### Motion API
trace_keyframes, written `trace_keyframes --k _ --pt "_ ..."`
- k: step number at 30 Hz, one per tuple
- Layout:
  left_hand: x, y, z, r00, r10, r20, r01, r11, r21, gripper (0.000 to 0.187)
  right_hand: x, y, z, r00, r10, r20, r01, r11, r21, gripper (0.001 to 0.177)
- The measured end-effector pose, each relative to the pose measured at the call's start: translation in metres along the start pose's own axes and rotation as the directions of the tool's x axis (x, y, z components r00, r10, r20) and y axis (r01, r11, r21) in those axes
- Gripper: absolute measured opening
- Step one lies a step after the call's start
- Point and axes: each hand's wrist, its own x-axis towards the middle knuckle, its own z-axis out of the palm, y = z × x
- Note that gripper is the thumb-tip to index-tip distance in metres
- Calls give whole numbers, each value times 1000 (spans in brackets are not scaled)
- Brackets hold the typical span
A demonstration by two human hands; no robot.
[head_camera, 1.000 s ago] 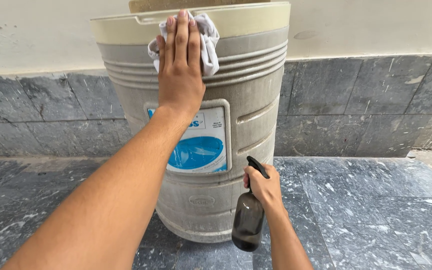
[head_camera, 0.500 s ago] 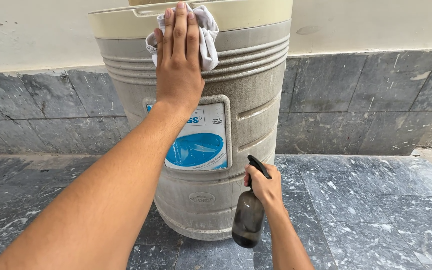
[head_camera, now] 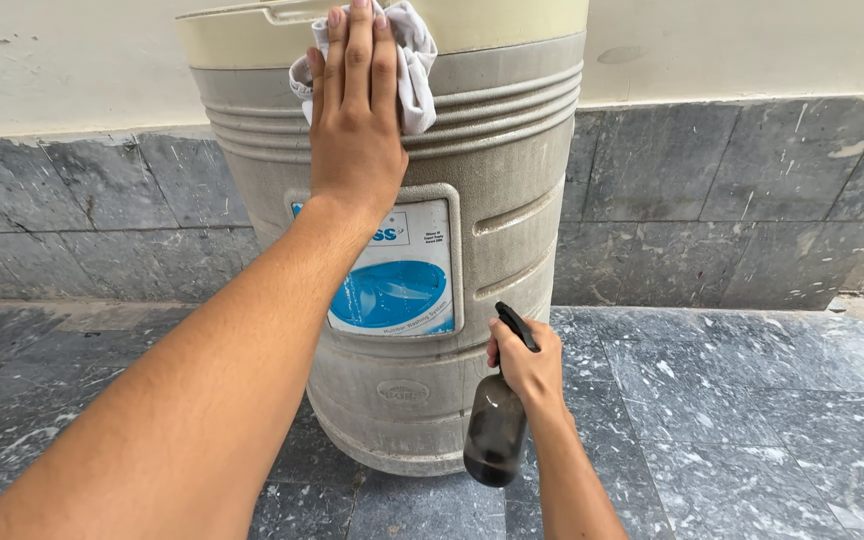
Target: The person wipes down the exterior and interior of a top-loading washing machine with a cloth and a spray bottle.
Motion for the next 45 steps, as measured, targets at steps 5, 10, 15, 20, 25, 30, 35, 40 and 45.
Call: trace_keyframes --k 5,10,15,20,25,30,35,40,45 --pt "1 0 3 1000 1 -18 -1 1000 -4 81 1 4 -3 997 -71 8 71 992 -108 38" --pt "0 0 2 1000 0 -26 0 1000 6 79 4 6 -5 998 -59 -5 59 997 -59 41" --pt "-1 0 4 1000 -1 -31 1 1000 1 80 2 3 -7 996 -92 -11 92 996 -20 31" --pt "-1 -1 5 999 8 -43 -8 1000 0 80 3 3 -15 995 -99 1 99 989 -107 29" --pt "-1 0 4 999 9 -47 -9 1000 -5 83 1 2 -20 994 -110 -10 110 993 34 30" --pt "0 0 2 1000 -10 -18 11 1000 25 85 -5 1 -26 994 -109 17 110 985 -133 27" --pt "-4 6 -6 999 -52 12 52 999 8 80 -12 11 -26 993 -121 13 120 992 50 30" --pt "-62 34 -31 976 -71 204 100 986 -134 75 -20 14 -34 974 -226 19 226 961 -158 27" --pt "-185 64 -60 808 -387 445 573 692 -438 68 -25 26 -34 999 -28 42 29 1000 -13 30"
